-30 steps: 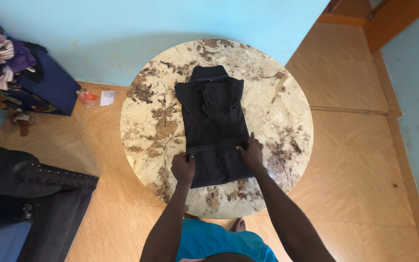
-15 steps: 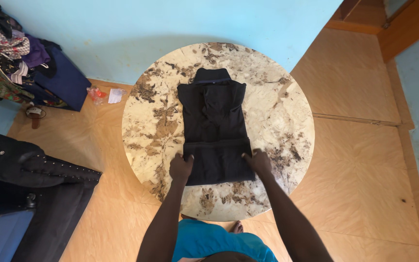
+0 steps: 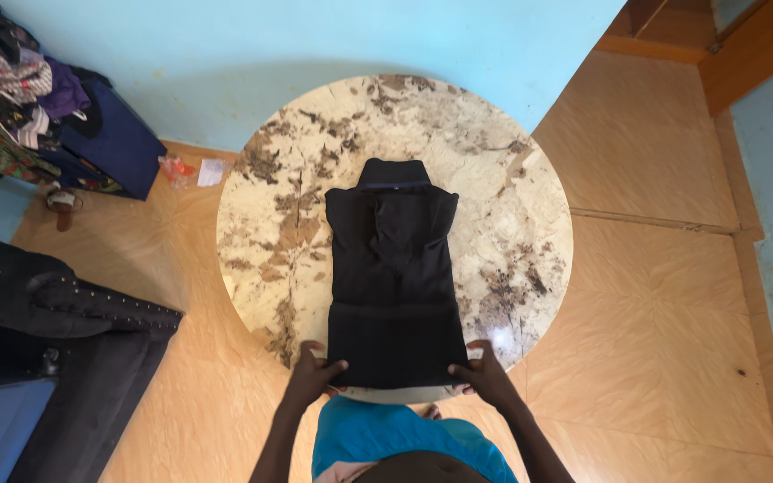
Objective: The person picks up clothing items from a pile on the floor one by one, folds pants, a top, and a shirt on a table by hand, and places them into an open suitcase.
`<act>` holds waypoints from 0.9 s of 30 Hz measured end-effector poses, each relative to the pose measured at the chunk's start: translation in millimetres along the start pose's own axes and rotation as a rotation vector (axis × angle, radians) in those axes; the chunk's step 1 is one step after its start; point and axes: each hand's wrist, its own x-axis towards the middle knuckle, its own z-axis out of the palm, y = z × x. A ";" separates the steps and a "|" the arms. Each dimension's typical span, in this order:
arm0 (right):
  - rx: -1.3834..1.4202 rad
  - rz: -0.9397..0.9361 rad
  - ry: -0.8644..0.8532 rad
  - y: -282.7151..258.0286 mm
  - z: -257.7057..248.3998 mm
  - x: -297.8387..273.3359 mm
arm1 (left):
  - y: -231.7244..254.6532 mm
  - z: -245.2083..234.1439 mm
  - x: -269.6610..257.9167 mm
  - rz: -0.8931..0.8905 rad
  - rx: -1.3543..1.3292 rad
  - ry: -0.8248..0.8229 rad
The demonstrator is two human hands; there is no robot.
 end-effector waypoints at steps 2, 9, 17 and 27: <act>0.073 0.012 0.005 -18.0 -4.9 -20.5 | 12.3 -4.0 -20.7 -0.021 -0.100 -0.019; 0.261 -0.298 -0.144 -85.7 -25.2 -31.8 | 70.5 -13.6 -29.2 0.261 -0.097 -0.263; -0.212 -0.371 0.021 -104.9 -34.5 -28.4 | 79.6 -22.5 -17.4 0.383 0.268 -0.203; -0.096 -0.434 0.210 -97.5 -42.2 72.2 | 86.0 -17.8 91.6 0.597 0.344 0.042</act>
